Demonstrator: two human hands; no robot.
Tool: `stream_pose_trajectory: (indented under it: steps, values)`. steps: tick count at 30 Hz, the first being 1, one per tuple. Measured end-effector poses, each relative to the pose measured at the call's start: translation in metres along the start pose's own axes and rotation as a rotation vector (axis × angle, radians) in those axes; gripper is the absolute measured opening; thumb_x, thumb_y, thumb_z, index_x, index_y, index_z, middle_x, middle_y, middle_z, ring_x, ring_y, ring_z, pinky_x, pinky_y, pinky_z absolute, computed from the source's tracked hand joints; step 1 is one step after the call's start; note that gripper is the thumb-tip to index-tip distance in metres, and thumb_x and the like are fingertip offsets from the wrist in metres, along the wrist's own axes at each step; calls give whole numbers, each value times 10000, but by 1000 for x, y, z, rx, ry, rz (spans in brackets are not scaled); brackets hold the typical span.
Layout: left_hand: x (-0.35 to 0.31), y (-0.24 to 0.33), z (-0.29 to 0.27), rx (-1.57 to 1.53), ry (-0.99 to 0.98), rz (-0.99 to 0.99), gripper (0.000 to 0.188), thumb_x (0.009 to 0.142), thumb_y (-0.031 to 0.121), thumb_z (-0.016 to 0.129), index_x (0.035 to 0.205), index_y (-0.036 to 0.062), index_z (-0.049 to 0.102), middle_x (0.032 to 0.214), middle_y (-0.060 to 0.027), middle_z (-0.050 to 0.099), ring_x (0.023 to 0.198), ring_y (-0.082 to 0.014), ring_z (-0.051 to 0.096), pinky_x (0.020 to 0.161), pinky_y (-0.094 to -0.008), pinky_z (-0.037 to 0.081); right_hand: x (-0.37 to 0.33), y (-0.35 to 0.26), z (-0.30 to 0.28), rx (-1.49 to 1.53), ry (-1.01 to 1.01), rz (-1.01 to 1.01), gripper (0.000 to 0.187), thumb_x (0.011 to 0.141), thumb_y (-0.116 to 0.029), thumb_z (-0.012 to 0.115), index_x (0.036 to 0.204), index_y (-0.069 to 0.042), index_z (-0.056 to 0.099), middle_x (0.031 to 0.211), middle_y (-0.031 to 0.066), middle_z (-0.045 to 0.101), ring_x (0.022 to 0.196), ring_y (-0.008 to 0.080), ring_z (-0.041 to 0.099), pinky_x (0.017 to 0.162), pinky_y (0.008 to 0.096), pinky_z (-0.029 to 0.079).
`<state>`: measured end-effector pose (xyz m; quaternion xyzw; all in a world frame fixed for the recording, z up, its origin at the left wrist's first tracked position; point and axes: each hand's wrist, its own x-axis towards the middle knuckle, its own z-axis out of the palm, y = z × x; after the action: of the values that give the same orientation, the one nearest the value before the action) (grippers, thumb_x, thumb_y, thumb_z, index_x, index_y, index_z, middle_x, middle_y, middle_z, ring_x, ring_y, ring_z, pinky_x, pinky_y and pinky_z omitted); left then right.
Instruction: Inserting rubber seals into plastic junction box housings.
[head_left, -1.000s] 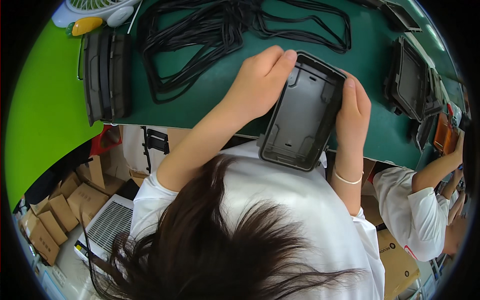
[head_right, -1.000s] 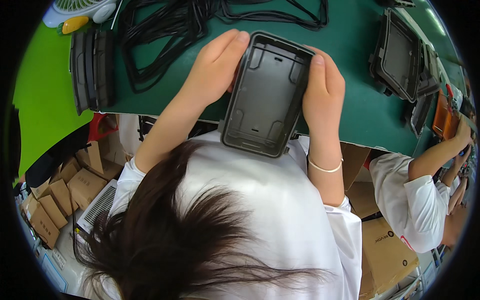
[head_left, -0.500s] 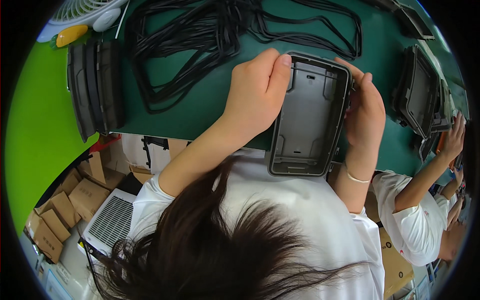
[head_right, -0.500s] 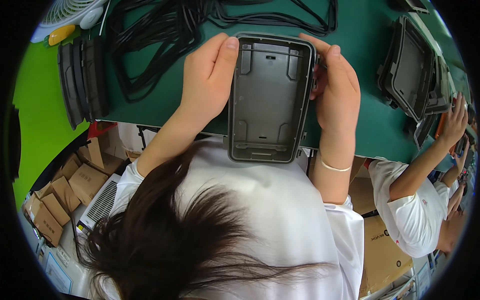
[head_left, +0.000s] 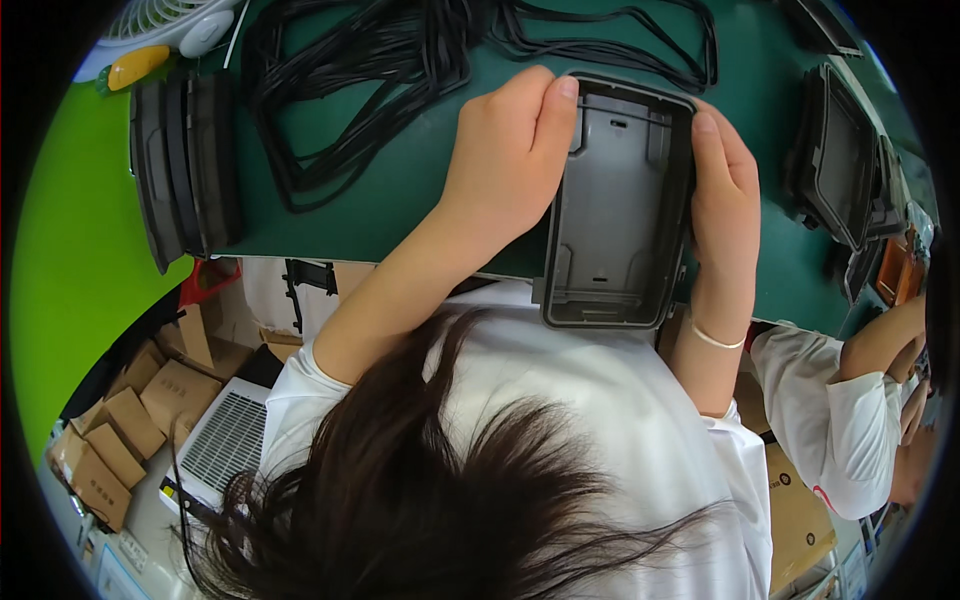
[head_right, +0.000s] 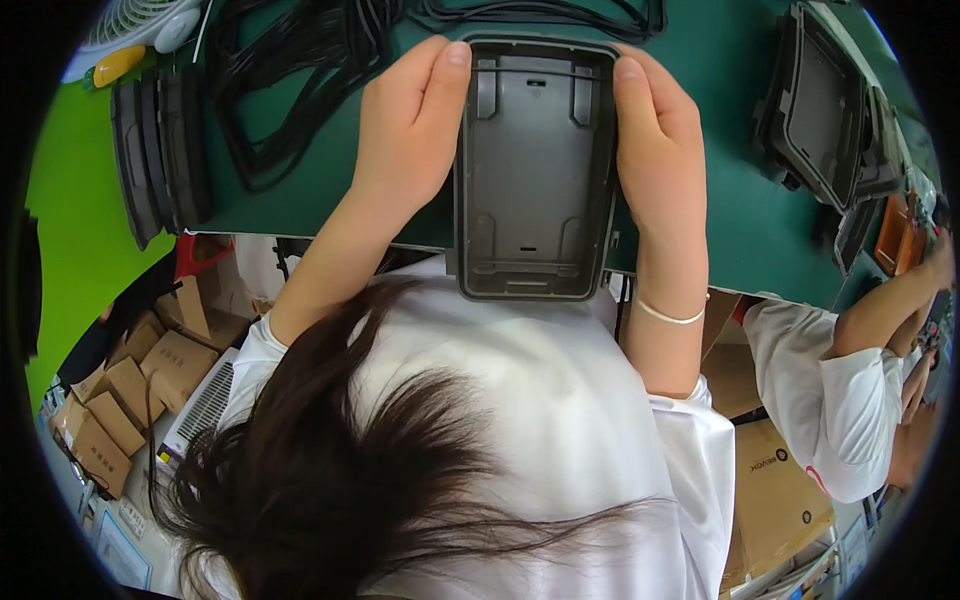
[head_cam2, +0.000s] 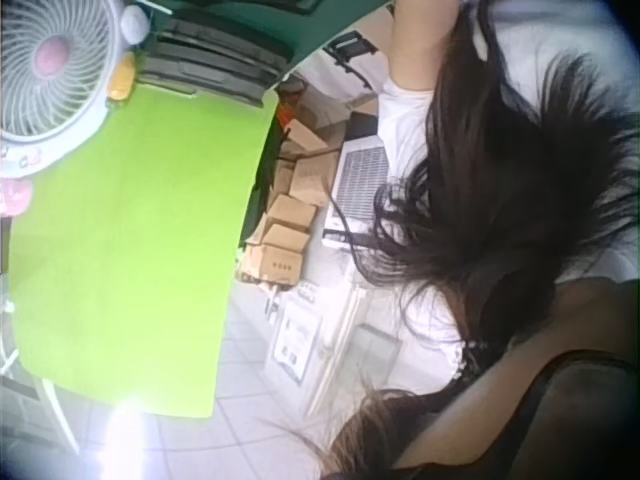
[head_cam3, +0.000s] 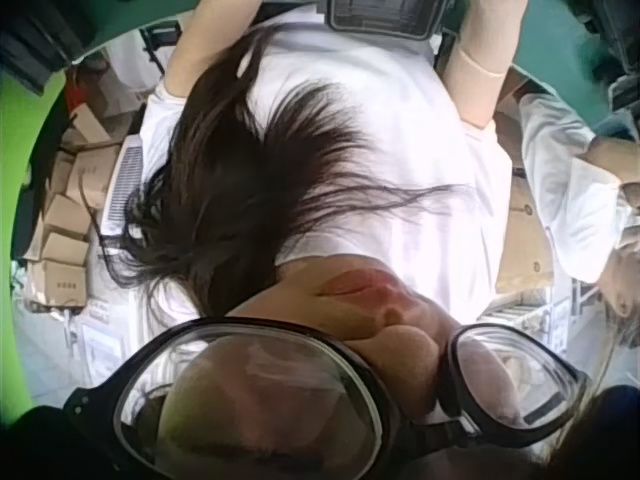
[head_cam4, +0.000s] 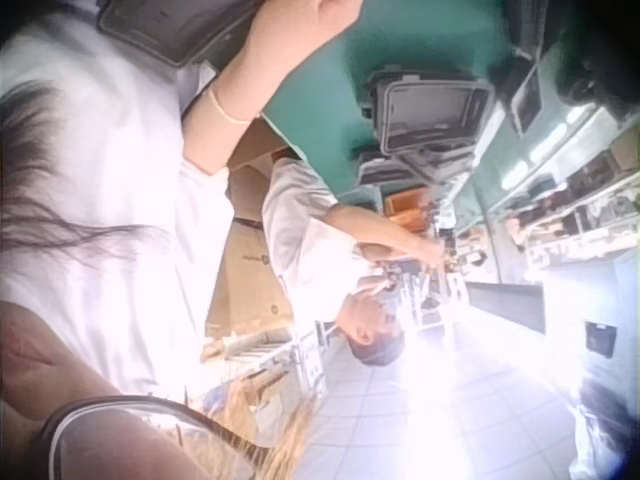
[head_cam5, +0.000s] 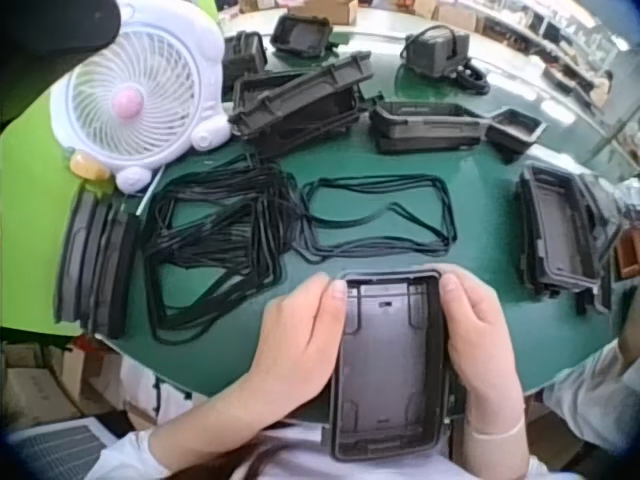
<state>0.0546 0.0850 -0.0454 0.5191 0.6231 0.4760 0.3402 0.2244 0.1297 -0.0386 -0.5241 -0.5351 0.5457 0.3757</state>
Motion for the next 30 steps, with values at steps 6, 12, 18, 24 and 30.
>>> stream_pose_trajectory:
  steps: [6,12,18,24,30]
  values:
    - [-1,-11,1,-3,8,-8,364,927,213,454,639,-6,410,490,-87,387,426,-161,375,413,-303,314,6,-5,-2,-210,-60,-106,334,957,-239,401,1138,-11,565,899,16,600,829,80,533,733,202,414]
    - [-27,19,-17,-66,-301,-421,439,931,276,455,620,-30,499,478,-91,507,402,-186,552,384,-277,415,-21,-4,-5,-145,-54,5,294,959,-218,402,891,41,523,656,-35,444,626,76,365,572,209,343]
    - [-20,16,-14,1,-286,-280,456,949,283,409,643,-37,521,472,-93,509,400,-193,545,399,-297,422,-18,-9,-1,-369,-43,-69,298,951,-219,414,904,40,555,641,-40,432,586,71,356,537,206,326]
    - [-25,18,-17,-22,-310,-356,484,948,289,399,600,-34,492,456,-105,483,392,-197,525,399,-297,410,-28,-21,-14,69,-103,427,255,911,-221,467,1021,-41,611,608,-84,397,510,19,321,446,203,254]
    - [-24,21,-18,4,-375,-367,487,946,305,396,599,-28,474,455,-96,468,393,-188,528,396,-300,402,-19,6,-16,-79,-77,63,166,886,-211,500,901,-67,582,583,-95,350,485,10,273,414,210,184]
